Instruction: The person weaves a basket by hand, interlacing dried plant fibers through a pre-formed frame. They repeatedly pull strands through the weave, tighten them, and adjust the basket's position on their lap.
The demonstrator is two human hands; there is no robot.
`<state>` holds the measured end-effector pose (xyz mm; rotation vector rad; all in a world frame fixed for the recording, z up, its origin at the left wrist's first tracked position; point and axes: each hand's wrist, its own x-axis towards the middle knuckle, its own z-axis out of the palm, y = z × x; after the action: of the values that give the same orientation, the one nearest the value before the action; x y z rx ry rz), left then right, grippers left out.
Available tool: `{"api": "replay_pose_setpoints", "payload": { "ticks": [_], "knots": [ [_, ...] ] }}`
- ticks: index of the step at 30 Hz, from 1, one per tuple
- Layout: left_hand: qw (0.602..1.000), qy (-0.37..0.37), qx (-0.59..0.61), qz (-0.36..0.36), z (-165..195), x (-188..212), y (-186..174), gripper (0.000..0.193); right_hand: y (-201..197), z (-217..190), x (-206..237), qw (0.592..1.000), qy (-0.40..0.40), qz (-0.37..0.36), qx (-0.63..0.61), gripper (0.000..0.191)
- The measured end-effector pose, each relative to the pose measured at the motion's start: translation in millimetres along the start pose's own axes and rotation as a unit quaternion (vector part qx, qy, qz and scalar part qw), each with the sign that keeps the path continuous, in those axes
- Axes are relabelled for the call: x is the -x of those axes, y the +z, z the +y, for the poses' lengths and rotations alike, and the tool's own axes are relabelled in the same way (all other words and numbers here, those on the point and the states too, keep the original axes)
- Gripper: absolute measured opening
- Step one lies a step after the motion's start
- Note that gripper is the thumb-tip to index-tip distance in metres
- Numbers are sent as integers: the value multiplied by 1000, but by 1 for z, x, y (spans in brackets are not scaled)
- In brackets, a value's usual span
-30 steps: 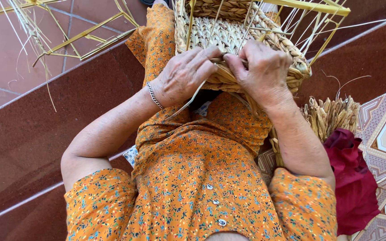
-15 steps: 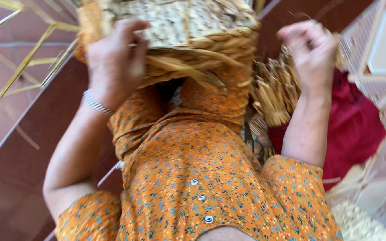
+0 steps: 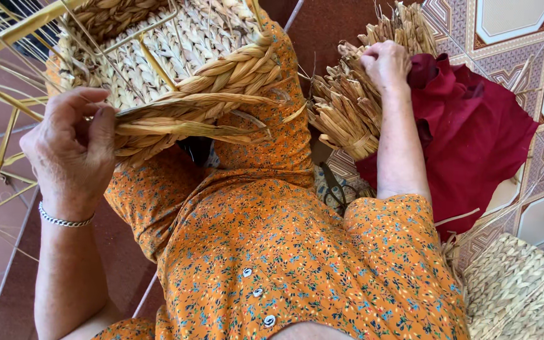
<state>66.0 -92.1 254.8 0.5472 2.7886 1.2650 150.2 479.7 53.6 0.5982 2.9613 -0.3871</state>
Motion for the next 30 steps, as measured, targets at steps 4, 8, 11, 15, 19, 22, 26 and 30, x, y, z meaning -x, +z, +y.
{"api": "replay_pose_setpoints", "payload": {
  "ticks": [4,8,11,15,19,22,26,30],
  "knots": [
    [1000,-8,-30,2,1,0,1,12,-9,-10,3,999,-29,-14,-16,9],
    [999,31,-28,21,-6,1,4,10,-8,-12,9,999,-50,-1,-16,13],
    [999,32,-20,21,-11,5,4,10,3,-8,7,994,-90,59,20,6],
    [999,27,-14,12,-14,6,5,8,2,-8,-8,984,-80,90,-129,16],
    [999,39,-3,15,-19,5,4,8,-30,-50,-11,868,24,-32,-495,17],
    [998,48,-4,31,-26,6,4,12,-62,-129,-6,860,-113,40,-496,15],
    [990,105,-71,64,-41,10,2,22,-111,-251,34,851,-265,69,-449,23],
    [976,184,-73,94,-49,11,5,21,-124,-359,59,830,-444,100,-323,15]
  ]
}}
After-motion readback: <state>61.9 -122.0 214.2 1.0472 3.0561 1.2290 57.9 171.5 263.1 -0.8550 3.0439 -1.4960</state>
